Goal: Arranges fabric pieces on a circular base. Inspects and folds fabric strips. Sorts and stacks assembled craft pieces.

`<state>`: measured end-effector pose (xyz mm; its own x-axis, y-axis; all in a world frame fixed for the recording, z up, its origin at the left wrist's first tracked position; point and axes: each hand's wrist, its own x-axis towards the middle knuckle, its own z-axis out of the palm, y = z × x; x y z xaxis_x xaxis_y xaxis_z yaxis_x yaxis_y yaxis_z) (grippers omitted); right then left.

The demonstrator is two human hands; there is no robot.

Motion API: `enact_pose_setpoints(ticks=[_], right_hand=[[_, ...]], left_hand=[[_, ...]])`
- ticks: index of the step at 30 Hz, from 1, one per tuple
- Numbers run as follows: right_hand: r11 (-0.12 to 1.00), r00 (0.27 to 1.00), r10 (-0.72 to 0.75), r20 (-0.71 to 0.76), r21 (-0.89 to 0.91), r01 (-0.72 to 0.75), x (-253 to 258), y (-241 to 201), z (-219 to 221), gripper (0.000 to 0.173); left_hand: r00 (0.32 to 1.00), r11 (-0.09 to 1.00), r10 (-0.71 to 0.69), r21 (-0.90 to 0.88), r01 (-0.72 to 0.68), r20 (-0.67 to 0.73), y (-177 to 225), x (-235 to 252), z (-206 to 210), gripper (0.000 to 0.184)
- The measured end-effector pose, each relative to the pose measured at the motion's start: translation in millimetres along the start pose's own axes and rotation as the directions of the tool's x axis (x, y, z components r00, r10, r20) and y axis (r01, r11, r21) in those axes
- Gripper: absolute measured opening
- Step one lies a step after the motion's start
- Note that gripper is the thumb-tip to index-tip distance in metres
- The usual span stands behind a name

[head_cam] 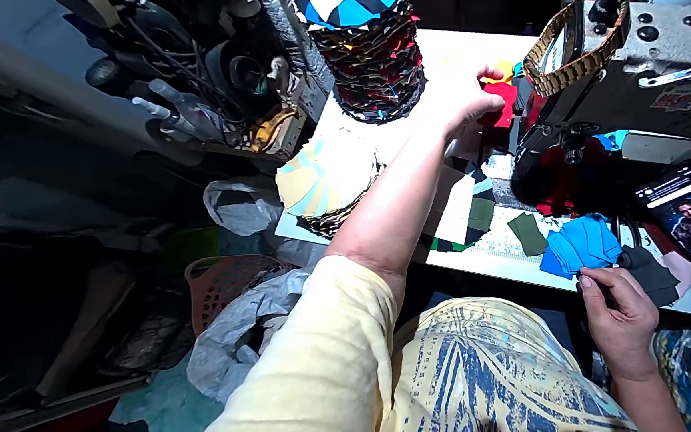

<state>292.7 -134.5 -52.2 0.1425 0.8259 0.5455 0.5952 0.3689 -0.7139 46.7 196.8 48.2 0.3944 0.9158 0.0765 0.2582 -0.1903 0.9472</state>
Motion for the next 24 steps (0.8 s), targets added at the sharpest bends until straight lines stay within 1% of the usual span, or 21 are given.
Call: enact_pose_setpoints(ticks=[2, 4, 7, 9, 10, 12, 14, 15, 16, 18, 19, 20, 22, 23, 24], right_hand=[[1.0, 1.0, -0.005, -0.004, 0.001, 0.005, -0.6, 0.9, -0.5, 0.019], [1.0, 1.0, -0.008, -0.008, -0.004, 0.008, -0.8, 1.1, -0.2, 0.019], [1.0, 1.0, 0.005, -0.009, 0.009, -0.005, -1.8, 1.2, 0.5, 0.019], [0.999, 0.999, 0.037, 0.012, 0.024, -0.038, -1.0, -1.0, -1.8, 0.02], [0.998, 0.998, 0.057, 0.025, 0.039, -0.058, 0.2, -3.5, -3.8, 0.019], [0.994, 0.997, 0.067, 0.038, 0.088, -0.07, 3.8, -12.2, -7.3, 0.019], [0.984, 0.995, 0.052, 0.089, 0.167, -0.067, 9.2, -26.8, -8.2, 0.02], [0.975, 0.988, 0.053, 0.144, 0.204, -0.083, 12.6, -35.1, -7.8, 0.025], [0.963, 0.975, 0.06, 0.213, 0.244, -0.112, 15.5, -42.0, -6.2, 0.034], [0.917, 0.933, 0.08, 0.35, 0.34, -0.206, 19.7, -49.8, 1.2, 0.064], [0.881, 0.912, 0.096, 0.399, 0.391, -0.265, 20.8, -52.4, 5.3, 0.072], [0.841, 0.898, 0.127, 0.421, 0.435, -0.322, 21.0, -55.2, 9.2, 0.071], [0.757, 0.886, 0.232, 0.401, 0.498, -0.423, 20.4, -60.7, 14.3, 0.05], [0.714, 0.876, 0.285, 0.388, 0.524, -0.464, 19.8, -60.9, 14.9, 0.044], [0.67, 0.863, 0.333, 0.381, 0.548, -0.501, 19.2, -59.5, 14.9, 0.042]], left_hand=[[0.998, 0.998, 0.064, 0.007, -0.064, -0.011, 13.1, -9.4, -5.0, 0.053], [0.998, 0.997, 0.068, 0.041, -0.067, -0.013, 35.0, -32.0, -10.1, 0.054], [0.995, 0.995, 0.082, 0.05, -0.084, 0.052, 56.2, -77.6, -14.6, 0.045], [0.983, 0.993, 0.109, 0.035, -0.115, 0.146, 57.4, -107.9, -12.2, 0.039], [0.969, 0.991, 0.124, 0.019, -0.131, 0.215, 56.1, -122.0, -8.0, 0.038], [0.917, 0.985, 0.168, -0.016, -0.174, 0.362, 53.9, -147.9, 7.8, 0.035], [0.85, 0.971, 0.239, -0.099, -0.219, 0.469, 50.4, -170.0, 32.4, 0.032], [0.827, 0.965, 0.262, -0.122, -0.232, 0.497, 47.6, -179.4, 46.7, 0.03], [0.811, 0.963, 0.269, -0.12, -0.242, 0.519, 44.5, -186.4, 60.0, 0.028], [0.801, 0.963, 0.264, -0.105, -0.247, 0.538, 38.5, -194.8, 80.9, 0.024], [0.799, 0.964, 0.261, -0.104, -0.244, 0.541, 35.9, -197.9, 87.9, 0.023], [0.8, 0.964, 0.262, -0.107, -0.244, 0.539, 33.5, -200.8, 92.8, 0.023], [0.806, 0.962, 0.269, -0.102, -0.254, 0.527, 30.3, -206.9, 95.8, 0.023], [0.814, 0.963, 0.264, -0.096, -0.25, 0.517, 28.9, -210.3, 94.3, 0.022], [0.827, 0.967, 0.253, -0.094, -0.239, 0.502, 26.8, -213.6, 92.2, 0.022]])
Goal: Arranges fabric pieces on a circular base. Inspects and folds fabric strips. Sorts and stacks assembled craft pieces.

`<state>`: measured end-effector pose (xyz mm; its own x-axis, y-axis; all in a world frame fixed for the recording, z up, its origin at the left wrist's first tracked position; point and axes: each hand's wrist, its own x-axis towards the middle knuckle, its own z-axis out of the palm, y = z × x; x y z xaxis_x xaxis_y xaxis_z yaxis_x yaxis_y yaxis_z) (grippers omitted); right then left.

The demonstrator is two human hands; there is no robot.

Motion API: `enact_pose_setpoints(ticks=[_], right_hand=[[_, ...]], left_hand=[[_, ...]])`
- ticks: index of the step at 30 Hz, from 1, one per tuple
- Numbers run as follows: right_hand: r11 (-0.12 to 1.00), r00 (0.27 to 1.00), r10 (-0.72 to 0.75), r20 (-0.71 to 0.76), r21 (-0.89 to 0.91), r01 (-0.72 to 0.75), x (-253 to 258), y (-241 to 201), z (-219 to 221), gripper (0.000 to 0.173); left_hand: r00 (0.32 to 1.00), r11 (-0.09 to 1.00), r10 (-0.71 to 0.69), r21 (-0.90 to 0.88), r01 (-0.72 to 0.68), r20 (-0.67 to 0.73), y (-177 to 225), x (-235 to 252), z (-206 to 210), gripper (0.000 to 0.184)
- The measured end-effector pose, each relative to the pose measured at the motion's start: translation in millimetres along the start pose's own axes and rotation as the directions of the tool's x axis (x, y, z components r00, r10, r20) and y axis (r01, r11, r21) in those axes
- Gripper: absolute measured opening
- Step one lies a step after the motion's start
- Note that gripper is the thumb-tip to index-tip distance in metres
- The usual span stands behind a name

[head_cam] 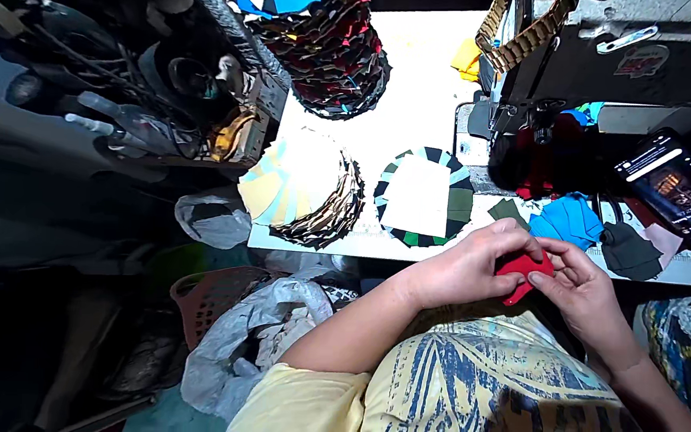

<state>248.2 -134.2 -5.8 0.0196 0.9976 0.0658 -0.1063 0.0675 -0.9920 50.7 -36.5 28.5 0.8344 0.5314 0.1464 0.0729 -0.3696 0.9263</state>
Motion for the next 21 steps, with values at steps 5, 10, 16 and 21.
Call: enact_pose_setpoints(ticks=[5, 10, 16, 21], right_hand=[[0.998, 0.999, 0.054, -0.011, 0.04, -0.053, 2.8, 1.0, -1.5, 0.047], [0.992, 0.996, -0.089, -0.006, -0.092, 0.088, 12.1, -2.8, 5.6, 0.038], [0.904, 0.979, -0.206, 0.004, -0.382, 0.192, 33.4, -11.3, -4.7, 0.037], [0.818, 0.968, -0.213, 0.131, -0.518, 0.25, 67.0, -13.9, -3.6, 0.036]], left_hand=[[0.996, 0.998, -0.041, -0.056, 0.037, -0.081, -9.8, -13.9, 10.3, 0.025], [0.992, 0.998, -0.035, 0.048, 0.041, -0.125, -5.2, -17.0, 9.9, 0.025], [0.943, 0.973, 0.087, 0.231, -0.01, -0.322, -5.3, -32.1, -13.2, 0.023], [0.872, 0.923, 0.185, 0.386, 0.005, -0.453, -9.5, -43.5, -31.7, 0.019]])
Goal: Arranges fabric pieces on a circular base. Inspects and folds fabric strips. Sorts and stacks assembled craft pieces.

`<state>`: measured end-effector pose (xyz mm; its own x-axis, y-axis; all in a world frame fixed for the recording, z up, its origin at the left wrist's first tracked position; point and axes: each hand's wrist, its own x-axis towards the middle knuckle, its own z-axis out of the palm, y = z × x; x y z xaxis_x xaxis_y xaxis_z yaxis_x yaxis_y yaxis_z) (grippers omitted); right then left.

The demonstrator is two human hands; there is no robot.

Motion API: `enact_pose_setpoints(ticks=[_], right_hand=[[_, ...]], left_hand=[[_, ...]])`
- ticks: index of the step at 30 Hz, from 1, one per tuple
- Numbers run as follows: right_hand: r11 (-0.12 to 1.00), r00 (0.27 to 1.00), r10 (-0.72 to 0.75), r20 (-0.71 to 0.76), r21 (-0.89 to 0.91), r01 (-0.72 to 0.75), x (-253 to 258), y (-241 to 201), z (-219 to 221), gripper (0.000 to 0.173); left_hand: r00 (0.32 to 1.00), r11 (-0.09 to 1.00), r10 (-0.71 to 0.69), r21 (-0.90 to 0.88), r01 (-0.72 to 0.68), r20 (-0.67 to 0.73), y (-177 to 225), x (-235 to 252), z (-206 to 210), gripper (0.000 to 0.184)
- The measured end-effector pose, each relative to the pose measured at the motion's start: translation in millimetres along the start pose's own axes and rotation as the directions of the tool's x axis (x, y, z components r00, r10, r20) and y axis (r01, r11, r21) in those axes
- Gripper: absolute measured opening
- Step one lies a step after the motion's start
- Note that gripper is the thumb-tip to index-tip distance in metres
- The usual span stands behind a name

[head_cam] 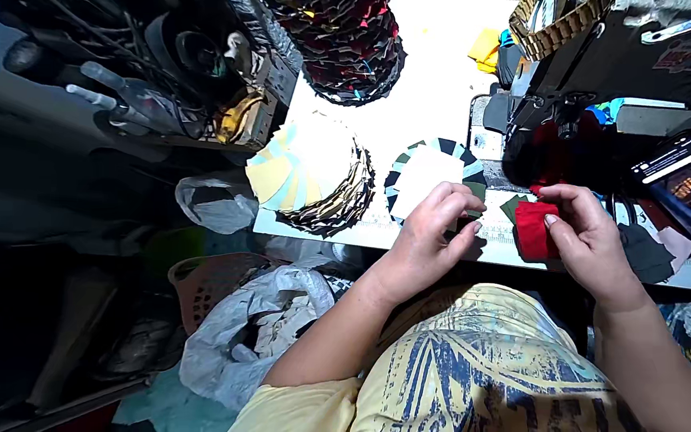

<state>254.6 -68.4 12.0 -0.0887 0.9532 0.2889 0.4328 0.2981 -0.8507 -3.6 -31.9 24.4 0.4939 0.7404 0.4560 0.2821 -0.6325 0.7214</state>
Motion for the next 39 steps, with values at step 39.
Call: enact_pose_setpoints(ticks=[39], right_hand=[[0.791, 0.974, -0.225, 0.011, -0.582, 0.189, -29.9, 18.2, 36.0, 0.023]], left_hand=[[0.825, 0.764, -0.551, 0.476, 0.436, 0.128, -77.8, 193.0, 22.6, 0.03]])
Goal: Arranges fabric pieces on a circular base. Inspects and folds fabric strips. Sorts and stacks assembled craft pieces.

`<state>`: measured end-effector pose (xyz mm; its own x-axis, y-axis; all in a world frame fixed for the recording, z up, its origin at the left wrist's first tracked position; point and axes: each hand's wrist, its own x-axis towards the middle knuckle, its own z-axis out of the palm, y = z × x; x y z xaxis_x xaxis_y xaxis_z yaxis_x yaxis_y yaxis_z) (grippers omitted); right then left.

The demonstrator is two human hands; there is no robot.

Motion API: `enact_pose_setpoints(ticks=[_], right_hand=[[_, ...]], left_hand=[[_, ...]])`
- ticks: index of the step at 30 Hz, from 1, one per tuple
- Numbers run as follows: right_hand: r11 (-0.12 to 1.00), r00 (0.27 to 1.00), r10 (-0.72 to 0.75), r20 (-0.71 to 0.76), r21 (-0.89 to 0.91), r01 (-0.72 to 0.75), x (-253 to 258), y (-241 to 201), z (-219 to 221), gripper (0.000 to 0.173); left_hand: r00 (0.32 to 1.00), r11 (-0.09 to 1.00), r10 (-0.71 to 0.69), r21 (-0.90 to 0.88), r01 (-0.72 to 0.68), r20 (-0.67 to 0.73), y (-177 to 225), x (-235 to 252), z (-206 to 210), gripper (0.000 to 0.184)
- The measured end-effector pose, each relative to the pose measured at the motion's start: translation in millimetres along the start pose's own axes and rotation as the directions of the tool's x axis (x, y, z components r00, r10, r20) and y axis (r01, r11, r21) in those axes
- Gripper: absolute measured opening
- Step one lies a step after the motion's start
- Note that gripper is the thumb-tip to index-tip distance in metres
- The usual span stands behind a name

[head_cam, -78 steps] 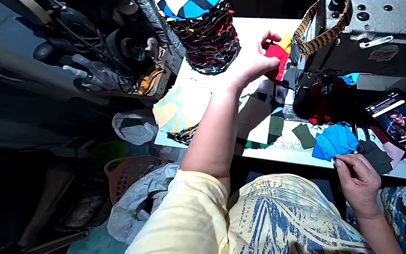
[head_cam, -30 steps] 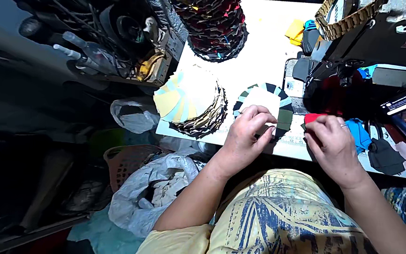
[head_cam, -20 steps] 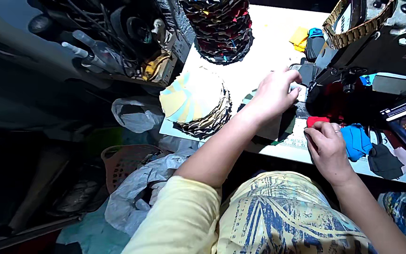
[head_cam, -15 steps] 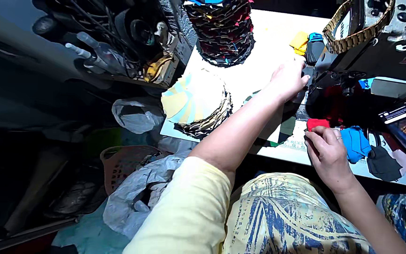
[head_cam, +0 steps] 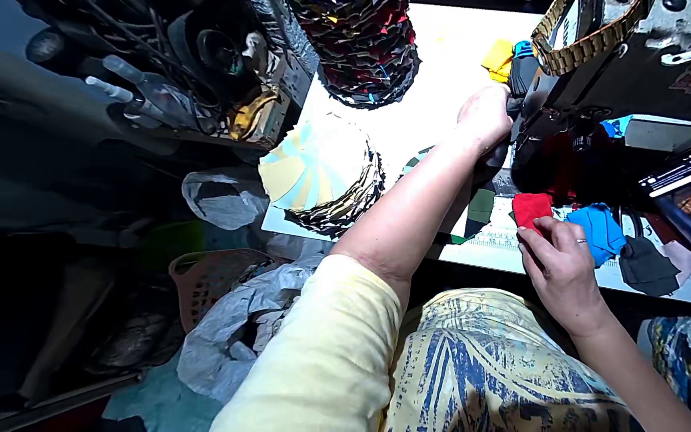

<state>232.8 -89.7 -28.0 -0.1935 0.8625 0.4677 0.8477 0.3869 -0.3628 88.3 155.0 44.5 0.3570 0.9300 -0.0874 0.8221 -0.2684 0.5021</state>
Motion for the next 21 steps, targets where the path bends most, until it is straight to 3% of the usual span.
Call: enact_pose_setpoints(ticks=[2, 6, 9, 12, 14, 17, 19, 21], right_hand=[[1.0, 1.0, -0.007, -0.008, 0.006, 0.007, 1.8, 3.0, 0.2, 0.023], [1.0, 0.999, -0.009, -0.035, 0.013, 0.009, 4.4, 2.3, 3.1, 0.023], [0.999, 1.0, -0.006, -0.029, 0.041, 0.007, 3.1, 0.8, -2.7, 0.024], [0.978, 0.998, 0.026, -0.049, 0.209, -0.015, -4.8, -2.5, -8.9, 0.029], [0.893, 0.994, 0.1, -0.034, 0.443, -0.075, -9.7, -8.7, -14.7, 0.04], [0.62, 0.982, 0.174, 0.076, 0.766, -0.169, -15.2, -18.3, -23.6, 0.049], [0.477, 0.969, 0.226, 0.099, 0.856, -0.199, -18.8, -23.4, -28.5, 0.042], [0.424, 0.943, 0.319, 0.096, 0.875, -0.233, -22.5, -25.5, -31.0, 0.029]], left_hand=[[0.999, 0.999, -0.033, -0.031, 0.033, 0.011, -2.4, -11.3, -14.1, 0.028], [0.991, 0.995, -0.038, -0.091, 0.026, -0.128, -16.5, -42.6, -39.6, 0.027], [0.971, 0.974, 0.117, -0.166, -0.153, -0.21, -29.9, -84.6, -47.2, 0.026], [0.947, 0.85, 0.292, -0.418, -0.32, -0.132, -37.2, -131.0, -31.6, 0.027], [0.923, 0.776, 0.383, -0.53, -0.343, -0.035, -26.1, -161.9, -14.8, 0.028], [0.888, 0.732, 0.458, -0.588, -0.342, 0.053, -7.6, -188.2, 14.2, 0.027], [0.868, 0.691, 0.494, -0.628, -0.358, 0.049, -2.9, -189.9, 35.1, 0.026], [0.867, 0.66, 0.496, -0.671, -0.339, 0.049, 2.0, -190.5, 49.8, 0.026]])
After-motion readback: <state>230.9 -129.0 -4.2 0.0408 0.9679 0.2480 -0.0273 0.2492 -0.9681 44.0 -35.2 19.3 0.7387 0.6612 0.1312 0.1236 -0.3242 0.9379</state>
